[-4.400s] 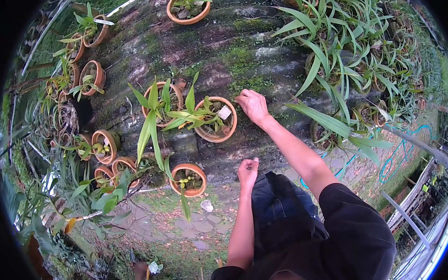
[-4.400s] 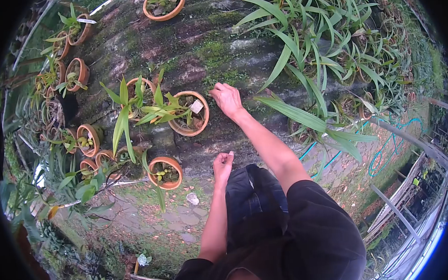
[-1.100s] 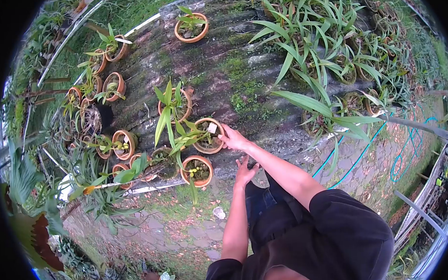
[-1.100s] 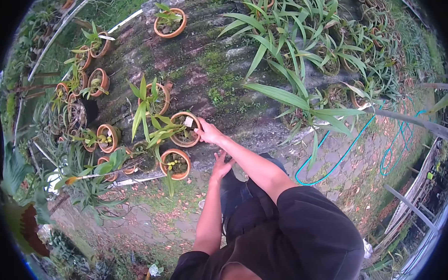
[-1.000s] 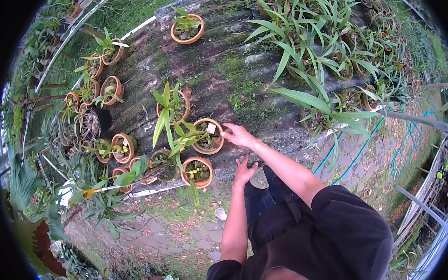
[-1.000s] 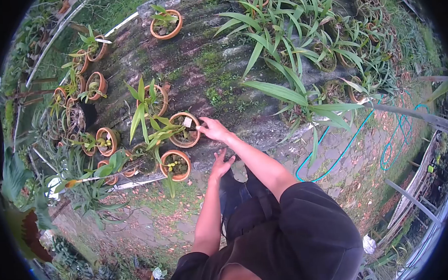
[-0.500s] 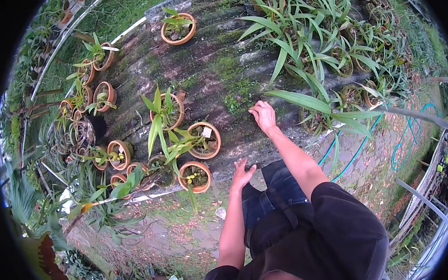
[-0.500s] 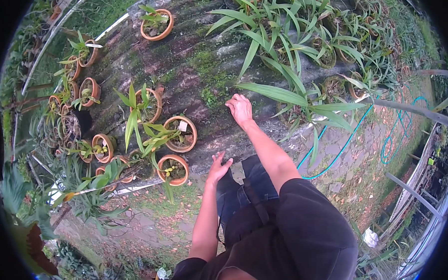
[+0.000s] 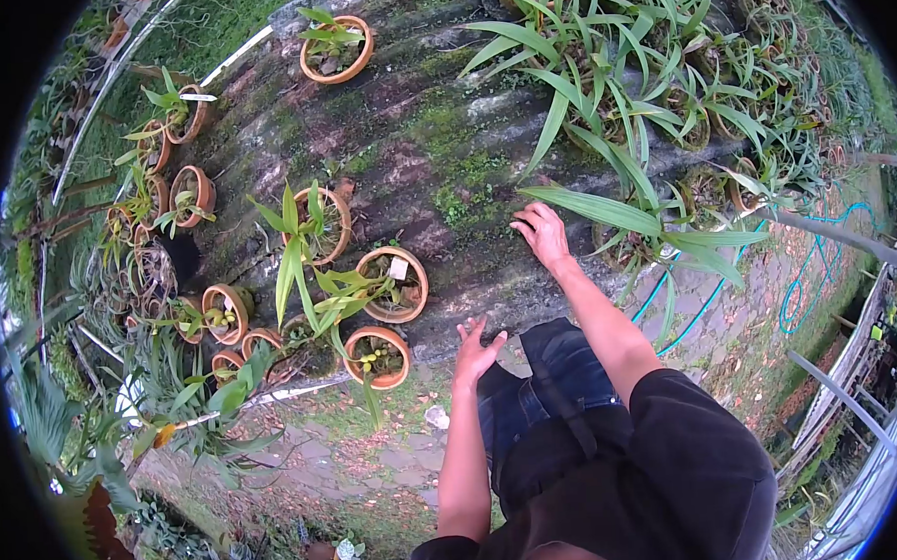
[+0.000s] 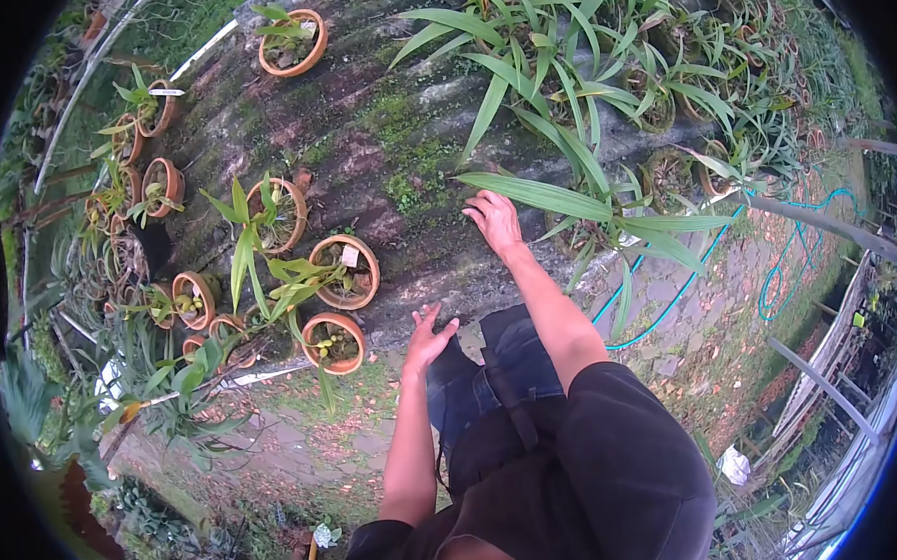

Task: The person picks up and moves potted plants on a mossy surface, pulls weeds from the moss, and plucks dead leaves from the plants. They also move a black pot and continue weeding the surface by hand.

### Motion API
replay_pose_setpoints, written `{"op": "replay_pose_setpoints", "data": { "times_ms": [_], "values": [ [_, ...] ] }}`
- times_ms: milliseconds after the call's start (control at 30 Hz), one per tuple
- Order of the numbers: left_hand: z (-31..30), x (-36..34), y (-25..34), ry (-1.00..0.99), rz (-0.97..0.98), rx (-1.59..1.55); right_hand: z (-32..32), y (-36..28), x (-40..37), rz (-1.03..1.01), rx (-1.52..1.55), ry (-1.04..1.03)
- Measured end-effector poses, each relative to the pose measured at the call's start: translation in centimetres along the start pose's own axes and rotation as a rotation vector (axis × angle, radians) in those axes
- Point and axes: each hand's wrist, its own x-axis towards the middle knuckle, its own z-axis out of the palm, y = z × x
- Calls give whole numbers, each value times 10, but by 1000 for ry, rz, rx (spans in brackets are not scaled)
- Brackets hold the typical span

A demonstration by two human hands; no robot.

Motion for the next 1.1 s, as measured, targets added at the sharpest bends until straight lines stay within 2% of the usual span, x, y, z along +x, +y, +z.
{"op": "replay_pose_setpoints", "data": {
  "times_ms": [67,167,367,467,567,700,800,933,1033,1100],
  "values": [
    [-2,-2,3,3,-6,-15,1,2,-2,69,50,3],
    [2,-2,2,12,-15,-33,-2,2,3,3,-64,-15],
    [2,-2,4,25,-25,-33,-1,-16,11,129,-270,-177],
    [4,-1,1,26,-21,-30,0,-18,11,138,-199,-148],
    [6,3,-5,30,-10,-4,-10,-34,14,362,-80,-44],
    [5,1,-4,21,-8,13,-10,-37,15,467,-157,-225],
    [5,0,-4,27,-6,1,3,-33,20,338,-249,-183],
    [4,0,-4,25,4,-12,2,-24,12,324,-126,-94],
    [3,-3,-2,22,-2,-13,-6,-32,2,315,-205,-237],
    [3,-3,-1,18,0,-9,-2,-37,2,300,-262,-217]
  ]
}}
